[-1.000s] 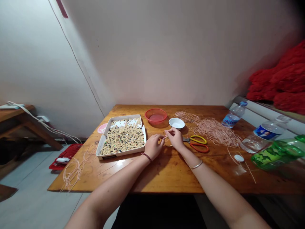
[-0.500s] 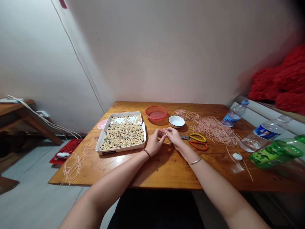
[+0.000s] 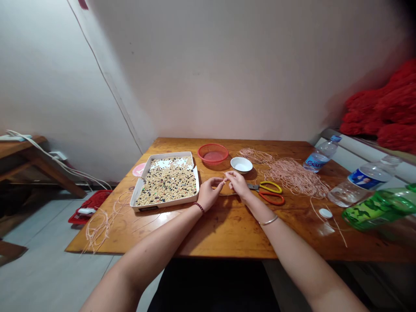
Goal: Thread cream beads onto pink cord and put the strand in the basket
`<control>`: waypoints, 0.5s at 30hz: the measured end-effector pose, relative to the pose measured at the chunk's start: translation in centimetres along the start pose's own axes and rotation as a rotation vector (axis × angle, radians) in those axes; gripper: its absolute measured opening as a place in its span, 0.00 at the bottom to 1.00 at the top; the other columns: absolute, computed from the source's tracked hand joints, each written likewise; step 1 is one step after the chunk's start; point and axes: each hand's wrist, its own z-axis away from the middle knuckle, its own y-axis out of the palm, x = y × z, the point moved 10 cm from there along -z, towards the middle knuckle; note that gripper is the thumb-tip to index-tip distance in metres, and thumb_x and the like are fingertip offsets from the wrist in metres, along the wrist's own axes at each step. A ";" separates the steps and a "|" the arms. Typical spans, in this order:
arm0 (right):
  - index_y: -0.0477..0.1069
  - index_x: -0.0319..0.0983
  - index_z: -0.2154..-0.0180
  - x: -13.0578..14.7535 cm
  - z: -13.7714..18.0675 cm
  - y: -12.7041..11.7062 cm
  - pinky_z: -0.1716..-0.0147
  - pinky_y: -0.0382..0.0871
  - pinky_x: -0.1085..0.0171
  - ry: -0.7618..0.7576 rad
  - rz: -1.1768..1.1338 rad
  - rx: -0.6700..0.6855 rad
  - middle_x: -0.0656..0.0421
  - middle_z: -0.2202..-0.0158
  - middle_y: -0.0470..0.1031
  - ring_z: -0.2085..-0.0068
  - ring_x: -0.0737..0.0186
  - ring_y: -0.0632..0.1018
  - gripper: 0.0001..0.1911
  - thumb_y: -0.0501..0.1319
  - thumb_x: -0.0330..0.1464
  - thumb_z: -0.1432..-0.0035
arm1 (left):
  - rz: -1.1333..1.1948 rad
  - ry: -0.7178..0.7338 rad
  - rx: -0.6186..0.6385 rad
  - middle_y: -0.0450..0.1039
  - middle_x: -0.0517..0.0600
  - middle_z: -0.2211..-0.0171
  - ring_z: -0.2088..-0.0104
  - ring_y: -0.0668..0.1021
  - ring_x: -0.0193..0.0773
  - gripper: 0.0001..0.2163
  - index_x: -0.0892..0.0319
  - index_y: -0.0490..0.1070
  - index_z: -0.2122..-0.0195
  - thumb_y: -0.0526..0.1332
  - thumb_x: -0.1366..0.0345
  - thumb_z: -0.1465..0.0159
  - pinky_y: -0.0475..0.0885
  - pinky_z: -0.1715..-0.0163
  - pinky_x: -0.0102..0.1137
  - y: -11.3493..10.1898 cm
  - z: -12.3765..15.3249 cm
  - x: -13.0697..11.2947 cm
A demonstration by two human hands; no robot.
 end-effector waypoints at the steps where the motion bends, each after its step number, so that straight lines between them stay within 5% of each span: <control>1: 0.64 0.39 0.65 0.0 0.0 0.1 0.83 0.54 0.71 0.010 -0.001 0.016 0.62 0.75 0.73 0.83 0.73 0.63 0.22 0.63 0.48 0.56 | -0.002 -0.003 -0.010 0.79 0.54 0.62 0.64 0.80 0.39 0.09 0.61 0.75 0.62 0.61 0.61 0.39 0.76 0.62 0.32 -0.2 0.0 0.1; 10: 0.59 0.40 0.68 0.3 0.2 0.1 0.75 0.62 0.69 -0.009 0.010 0.052 0.63 0.73 0.73 0.74 0.68 0.71 0.19 0.65 0.37 0.61 | -0.009 -0.037 -0.064 0.79 0.54 0.66 0.64 0.81 0.40 0.14 0.61 0.71 0.53 0.64 0.65 0.40 0.76 0.64 0.33 -0.8 0.1 0.2; 15: 0.57 0.41 0.70 0.4 0.3 0.4 0.80 0.57 0.71 0.022 -0.008 0.085 0.66 0.75 0.69 0.80 0.73 0.65 0.17 0.64 0.37 0.60 | -0.020 -0.021 -0.055 0.79 0.53 0.64 0.64 0.81 0.40 0.09 0.60 0.75 0.60 0.63 0.62 0.40 0.76 0.63 0.33 -0.8 0.0 0.1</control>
